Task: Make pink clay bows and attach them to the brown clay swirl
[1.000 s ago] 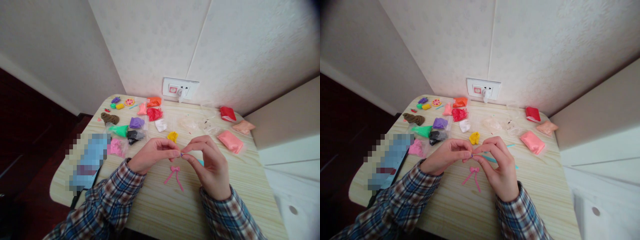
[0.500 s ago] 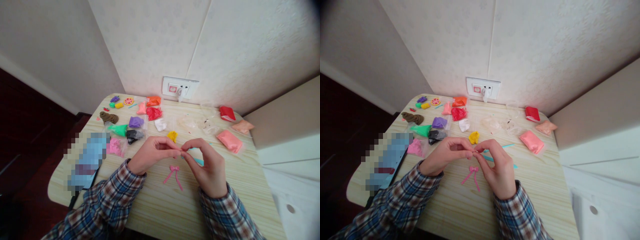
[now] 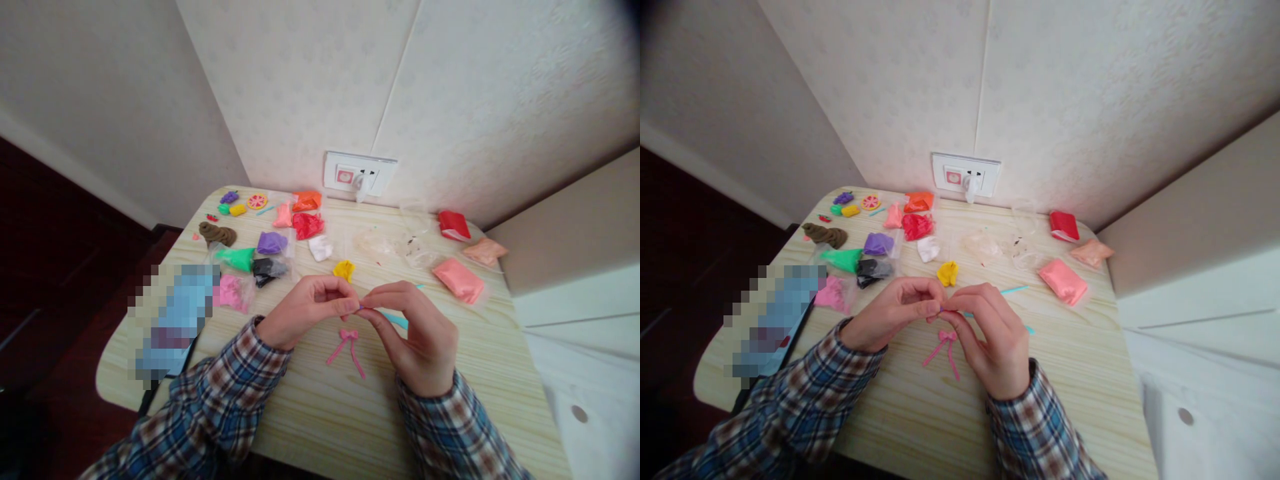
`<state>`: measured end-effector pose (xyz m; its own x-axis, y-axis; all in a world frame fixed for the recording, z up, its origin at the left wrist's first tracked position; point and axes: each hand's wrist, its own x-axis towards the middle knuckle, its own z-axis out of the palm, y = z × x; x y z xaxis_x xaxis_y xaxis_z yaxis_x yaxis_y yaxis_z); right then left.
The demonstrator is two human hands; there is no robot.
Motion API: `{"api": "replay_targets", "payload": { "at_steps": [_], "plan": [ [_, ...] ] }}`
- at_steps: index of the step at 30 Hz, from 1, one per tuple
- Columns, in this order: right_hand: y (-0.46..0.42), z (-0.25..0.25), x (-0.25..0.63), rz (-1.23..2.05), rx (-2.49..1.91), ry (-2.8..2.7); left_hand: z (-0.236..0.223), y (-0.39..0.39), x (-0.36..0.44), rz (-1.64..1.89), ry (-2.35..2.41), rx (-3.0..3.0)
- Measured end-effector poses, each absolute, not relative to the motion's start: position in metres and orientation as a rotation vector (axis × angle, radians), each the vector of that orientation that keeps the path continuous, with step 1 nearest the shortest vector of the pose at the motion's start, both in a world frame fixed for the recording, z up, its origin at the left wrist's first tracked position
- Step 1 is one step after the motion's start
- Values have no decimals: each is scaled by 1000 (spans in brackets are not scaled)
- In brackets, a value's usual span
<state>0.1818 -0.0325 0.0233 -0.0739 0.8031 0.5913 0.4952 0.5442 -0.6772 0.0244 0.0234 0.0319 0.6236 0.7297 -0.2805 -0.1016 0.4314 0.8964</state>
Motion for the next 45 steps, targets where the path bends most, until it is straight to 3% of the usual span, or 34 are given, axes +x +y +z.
{"api": "replay_targets", "payload": {
  "at_steps": [21, 45],
  "plan": [
    [-35, 17, 183, -86, -1188, -1817, 35, 19, 29, 788, 885, 1055],
    [-33, 19, 181, 497, -1153, -1573, 38, 17, 29, 683, 787, 1027]
  ]
}}
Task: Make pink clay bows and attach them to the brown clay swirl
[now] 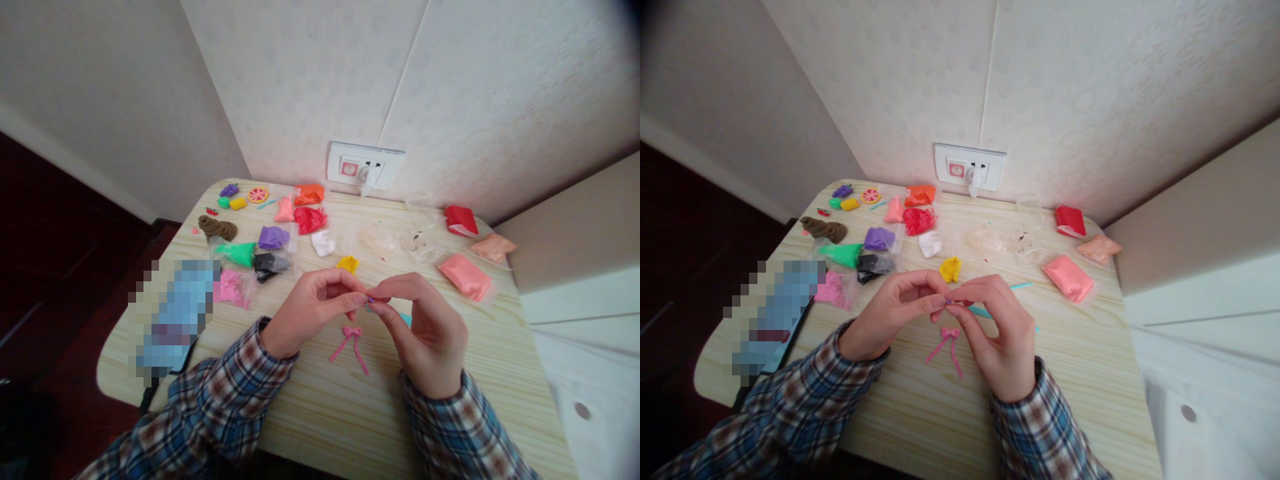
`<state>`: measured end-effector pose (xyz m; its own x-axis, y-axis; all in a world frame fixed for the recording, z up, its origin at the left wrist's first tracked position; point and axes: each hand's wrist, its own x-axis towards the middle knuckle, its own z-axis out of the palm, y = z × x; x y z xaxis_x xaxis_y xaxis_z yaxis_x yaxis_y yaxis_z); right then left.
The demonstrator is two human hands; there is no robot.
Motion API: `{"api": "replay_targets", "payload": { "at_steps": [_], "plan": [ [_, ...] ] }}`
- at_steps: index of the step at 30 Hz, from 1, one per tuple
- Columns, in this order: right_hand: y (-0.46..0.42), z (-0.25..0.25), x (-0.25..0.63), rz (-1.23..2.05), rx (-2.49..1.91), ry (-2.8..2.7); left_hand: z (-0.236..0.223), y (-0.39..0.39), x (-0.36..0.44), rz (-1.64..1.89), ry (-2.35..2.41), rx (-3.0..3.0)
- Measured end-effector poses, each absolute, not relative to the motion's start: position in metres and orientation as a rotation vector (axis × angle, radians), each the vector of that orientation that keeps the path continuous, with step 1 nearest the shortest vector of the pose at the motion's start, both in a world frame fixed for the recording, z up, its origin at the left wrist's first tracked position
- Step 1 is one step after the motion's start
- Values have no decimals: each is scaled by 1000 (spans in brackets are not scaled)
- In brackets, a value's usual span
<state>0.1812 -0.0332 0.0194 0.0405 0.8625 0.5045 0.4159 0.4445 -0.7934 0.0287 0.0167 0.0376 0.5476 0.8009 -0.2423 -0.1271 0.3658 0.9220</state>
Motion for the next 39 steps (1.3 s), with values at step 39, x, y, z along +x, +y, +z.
{"api": "replay_targets", "payload": {
  "at_steps": [39],
  "plan": [
    [-23, 7, 183, 890, -1128, -1123, 24, 20, 29, 690, 648, 812]
  ]
}}
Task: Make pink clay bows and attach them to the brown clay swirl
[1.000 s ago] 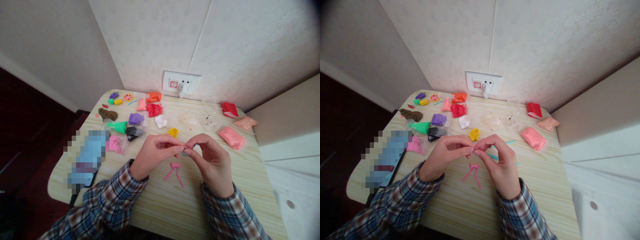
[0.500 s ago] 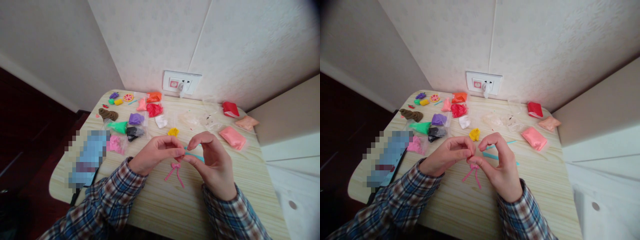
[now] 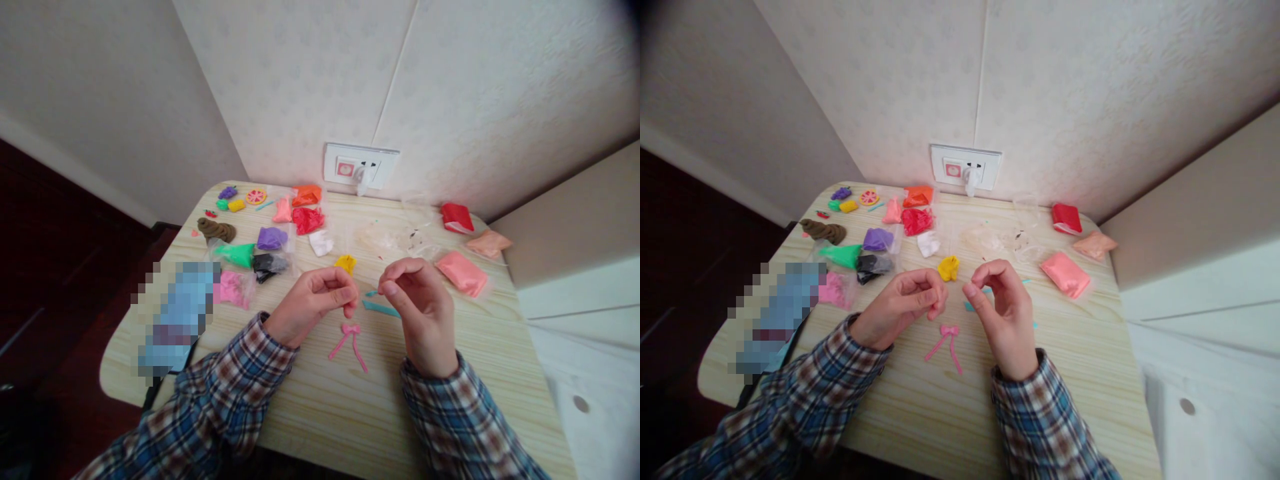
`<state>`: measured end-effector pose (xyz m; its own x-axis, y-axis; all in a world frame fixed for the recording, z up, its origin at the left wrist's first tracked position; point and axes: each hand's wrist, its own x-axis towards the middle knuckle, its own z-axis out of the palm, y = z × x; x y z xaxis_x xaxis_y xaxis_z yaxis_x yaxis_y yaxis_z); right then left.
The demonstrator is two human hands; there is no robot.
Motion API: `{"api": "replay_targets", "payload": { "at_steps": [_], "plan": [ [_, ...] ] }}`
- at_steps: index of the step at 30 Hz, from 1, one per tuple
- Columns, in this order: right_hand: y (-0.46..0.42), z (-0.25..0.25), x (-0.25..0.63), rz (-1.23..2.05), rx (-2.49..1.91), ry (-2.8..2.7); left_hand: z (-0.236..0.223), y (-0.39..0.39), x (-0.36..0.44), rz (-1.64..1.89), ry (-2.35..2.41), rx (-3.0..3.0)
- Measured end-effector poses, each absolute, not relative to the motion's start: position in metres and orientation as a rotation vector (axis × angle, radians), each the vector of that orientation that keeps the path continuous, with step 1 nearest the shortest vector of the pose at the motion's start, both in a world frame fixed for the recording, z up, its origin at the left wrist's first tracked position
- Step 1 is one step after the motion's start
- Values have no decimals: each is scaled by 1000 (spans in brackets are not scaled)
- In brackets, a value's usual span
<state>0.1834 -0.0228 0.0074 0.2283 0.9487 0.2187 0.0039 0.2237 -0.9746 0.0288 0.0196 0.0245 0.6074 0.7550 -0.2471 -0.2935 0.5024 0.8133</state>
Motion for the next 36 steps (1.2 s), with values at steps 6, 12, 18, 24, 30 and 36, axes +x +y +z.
{"api": "replay_targets", "payload": {
  "at_steps": [6, 12, 18, 24, 30, 36],
  "plan": [
    [-21, 5, 183, 918, -1147, -1128, 24, 20, 28, 683, 629, 804],
    [-22, 3, 183, 928, -1147, -1115, 23, 19, 28, 625, 625, 733],
    [-23, 3, 182, 935, -1135, -1142, 24, 19, 29, 647, 638, 717],
    [-26, 7, 182, 881, -1111, -1361, 24, 18, 33, 700, 717, 768],
    [-25, 8, 183, 792, -1166, -1428, 23, 17, 34, 721, 744, 793],
    [-25, 9, 183, 723, -1160, -1457, 25, 17, 34, 694, 765, 763]
  ]
}}
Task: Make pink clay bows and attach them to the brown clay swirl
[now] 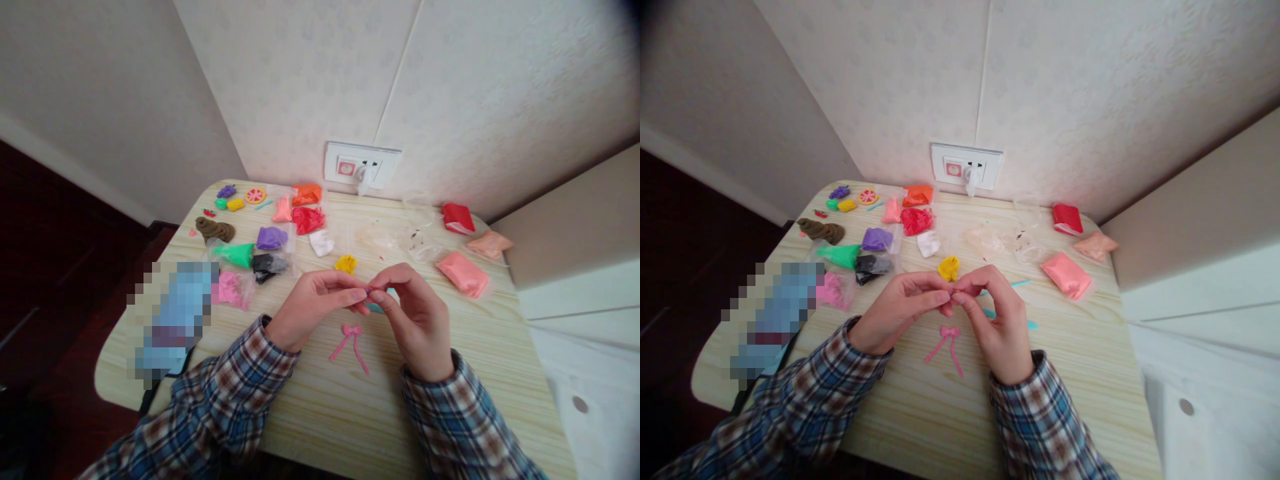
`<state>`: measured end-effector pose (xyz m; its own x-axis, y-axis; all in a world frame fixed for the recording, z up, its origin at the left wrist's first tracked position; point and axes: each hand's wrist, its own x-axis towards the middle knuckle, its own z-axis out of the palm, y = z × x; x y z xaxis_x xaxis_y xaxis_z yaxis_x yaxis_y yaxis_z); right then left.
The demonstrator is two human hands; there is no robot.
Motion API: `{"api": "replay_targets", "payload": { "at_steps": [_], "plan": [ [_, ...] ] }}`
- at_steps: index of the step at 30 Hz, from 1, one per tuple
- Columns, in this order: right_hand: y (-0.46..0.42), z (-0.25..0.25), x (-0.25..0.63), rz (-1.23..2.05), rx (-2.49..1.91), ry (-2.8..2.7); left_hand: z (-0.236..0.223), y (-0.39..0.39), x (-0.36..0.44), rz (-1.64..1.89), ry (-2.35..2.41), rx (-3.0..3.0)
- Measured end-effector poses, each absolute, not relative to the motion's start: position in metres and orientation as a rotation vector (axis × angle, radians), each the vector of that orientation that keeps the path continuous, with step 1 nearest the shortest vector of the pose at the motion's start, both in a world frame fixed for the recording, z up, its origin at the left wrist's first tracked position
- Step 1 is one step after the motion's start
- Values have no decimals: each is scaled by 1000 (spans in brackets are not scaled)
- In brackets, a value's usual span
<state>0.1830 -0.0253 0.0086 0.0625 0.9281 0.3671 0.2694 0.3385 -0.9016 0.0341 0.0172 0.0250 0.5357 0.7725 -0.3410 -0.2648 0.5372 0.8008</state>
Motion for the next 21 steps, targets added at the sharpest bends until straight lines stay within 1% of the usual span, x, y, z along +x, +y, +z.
{"api": "replay_targets", "payload": {
  "at_steps": [3, 7, 10, 15, 21],
  "plan": [
    [-26, 11, 183, 613, -1148, -1529, 25, 17, 33, 699, 764, 760],
    [-27, 16, 182, 339, -1201, -1684, 25, 18, 32, 724, 762, 757],
    [-28, 16, 183, 199, -1225, -1757, 25, 18, 33, 721, 775, 765],
    [-30, 12, 186, 117, -1243, -1803, 25, 17, 33, 706, 780, 786],
    [-29, 9, 185, 100, -1254, -1845, 25, 17, 33, 702, 807, 823]
  ]
}}
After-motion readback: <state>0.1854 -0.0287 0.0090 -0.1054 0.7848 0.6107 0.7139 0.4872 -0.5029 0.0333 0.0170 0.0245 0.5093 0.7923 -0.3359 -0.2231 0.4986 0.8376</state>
